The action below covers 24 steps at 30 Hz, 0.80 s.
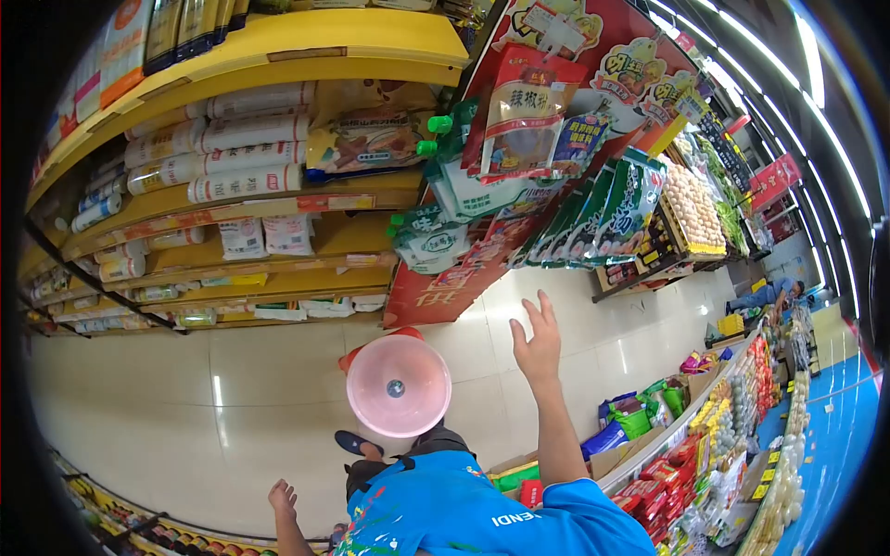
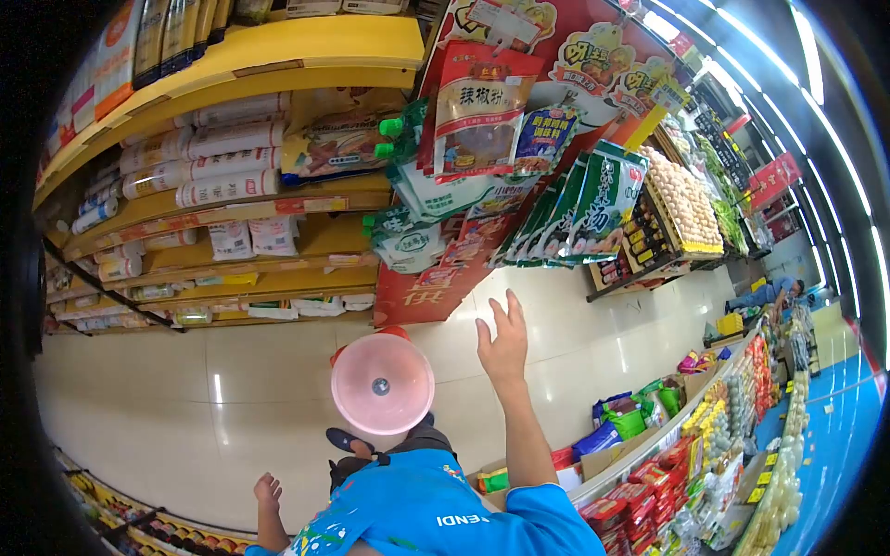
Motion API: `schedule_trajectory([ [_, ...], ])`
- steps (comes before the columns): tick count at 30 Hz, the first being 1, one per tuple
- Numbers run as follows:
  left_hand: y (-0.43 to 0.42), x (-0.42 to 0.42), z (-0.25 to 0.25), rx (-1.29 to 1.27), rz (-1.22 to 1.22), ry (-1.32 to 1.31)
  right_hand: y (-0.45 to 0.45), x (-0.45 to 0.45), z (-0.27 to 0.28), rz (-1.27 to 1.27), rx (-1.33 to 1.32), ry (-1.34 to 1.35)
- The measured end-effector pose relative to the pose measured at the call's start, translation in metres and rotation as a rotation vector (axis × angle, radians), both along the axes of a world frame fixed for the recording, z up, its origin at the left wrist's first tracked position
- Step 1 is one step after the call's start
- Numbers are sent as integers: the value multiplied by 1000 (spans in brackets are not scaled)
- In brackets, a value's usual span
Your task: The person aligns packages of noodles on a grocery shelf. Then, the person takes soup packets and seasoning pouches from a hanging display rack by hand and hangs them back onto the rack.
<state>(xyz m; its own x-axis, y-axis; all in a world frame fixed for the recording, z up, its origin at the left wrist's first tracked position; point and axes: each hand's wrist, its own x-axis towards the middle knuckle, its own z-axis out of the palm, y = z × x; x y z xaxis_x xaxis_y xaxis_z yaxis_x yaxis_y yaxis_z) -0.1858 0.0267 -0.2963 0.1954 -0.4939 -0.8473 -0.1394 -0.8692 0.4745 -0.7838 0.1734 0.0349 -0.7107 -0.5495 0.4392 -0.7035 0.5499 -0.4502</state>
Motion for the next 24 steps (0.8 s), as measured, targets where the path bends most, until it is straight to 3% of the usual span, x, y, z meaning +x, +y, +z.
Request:
schedule_trajectory([
  [10,19,-39,37,-61,-59,102,9,40,-57,104,28,-292],
  [13,37,-36,55,-89,-159,130,-7,33,-70,198,-88,-445],
  [16,48,-2,58,-79,-110,80,-39,28,-56,251,-242,-643],
  [21,60,81,11,79,35,-83,-99,-18,-21,278,-620,-784],
  [24,57,94,8,89,-64,-113,-128,-43,8,225,-794,-897],
])
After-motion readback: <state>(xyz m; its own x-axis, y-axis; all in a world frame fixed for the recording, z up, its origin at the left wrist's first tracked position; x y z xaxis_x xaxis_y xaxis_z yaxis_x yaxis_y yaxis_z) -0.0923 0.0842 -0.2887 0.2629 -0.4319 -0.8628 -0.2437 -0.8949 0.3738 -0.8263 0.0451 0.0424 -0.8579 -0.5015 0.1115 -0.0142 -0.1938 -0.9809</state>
